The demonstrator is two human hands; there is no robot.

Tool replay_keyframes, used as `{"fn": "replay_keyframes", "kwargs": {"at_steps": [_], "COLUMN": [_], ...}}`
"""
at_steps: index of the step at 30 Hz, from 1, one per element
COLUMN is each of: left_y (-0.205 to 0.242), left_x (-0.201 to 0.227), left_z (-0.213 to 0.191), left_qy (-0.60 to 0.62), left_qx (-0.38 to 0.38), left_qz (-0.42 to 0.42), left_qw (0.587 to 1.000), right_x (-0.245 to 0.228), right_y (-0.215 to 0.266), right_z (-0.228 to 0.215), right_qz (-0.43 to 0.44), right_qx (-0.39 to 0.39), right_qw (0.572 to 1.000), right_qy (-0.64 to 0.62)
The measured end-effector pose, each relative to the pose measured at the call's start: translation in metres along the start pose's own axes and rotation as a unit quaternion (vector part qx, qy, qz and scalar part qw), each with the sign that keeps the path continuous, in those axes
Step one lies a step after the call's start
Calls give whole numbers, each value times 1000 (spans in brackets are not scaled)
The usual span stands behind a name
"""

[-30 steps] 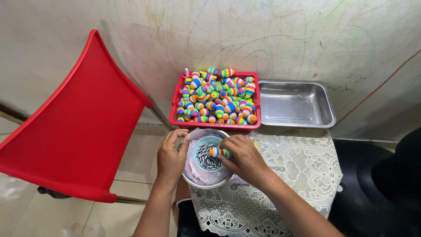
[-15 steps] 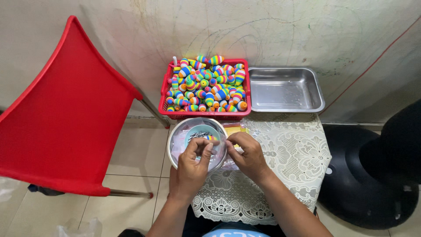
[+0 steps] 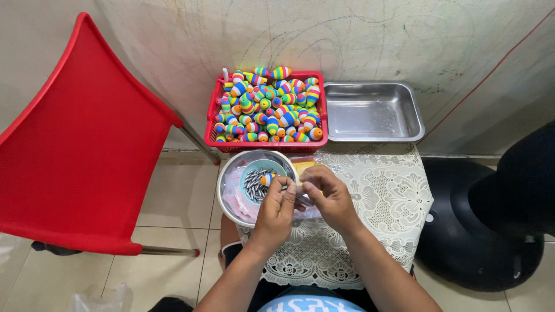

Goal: The person assembles fishing lures by inserting metal wires into small colorful plastic bodies and then places the completed lures into a metal tray.

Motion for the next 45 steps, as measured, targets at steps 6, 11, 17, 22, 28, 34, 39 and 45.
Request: {"fn": "replay_keyframes", "kwargs": {"at_steps": [6, 11, 17, 22, 28, 34, 39, 45], "left_y": [-4, -9, -12, -9, -5, -7, -3, 2], "left_x": [-2, 20, 18, -3, 1, -8, 12, 1], "left_z": [-8, -23, -28, -32, -27, -30, -33, -38], "left_qy": [-47, -88, -4, 27, 39, 27, 42, 41], "left_qx": [21, 64, 92, 72, 33, 64, 108, 98], "left_qz": [8, 35, 36, 15, -26, -11, 15, -14], "left_qw": [999, 993, 995, 997, 998, 998, 993, 994], "right_x": [6, 20, 39, 43, 33, 26, 16, 21], "right_y": [3, 2, 2, -2, 2, 2, 3, 9], "right_z": [-2, -3, 1, -3, -5, -3, 1, -2], "right_qz": [65, 133, 172, 185, 169, 157, 180, 171], "right_qx": [11, -23, -24, 52, 32, 7, 15, 21], "right_qw": [997, 986, 970, 947, 962, 965, 952, 966], "right_qy": [-31, -95, -168, -258, -212, -210, -246, -195]}}
Point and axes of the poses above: each hand's wrist, its own y-axis away from the middle knuckle, its own z-axis out of the palm, x = y × z, the point moved 3 cm from there along -y, towards the middle knuckle, and after that the axes turned 1 degree about y, right-handed, at the moved point
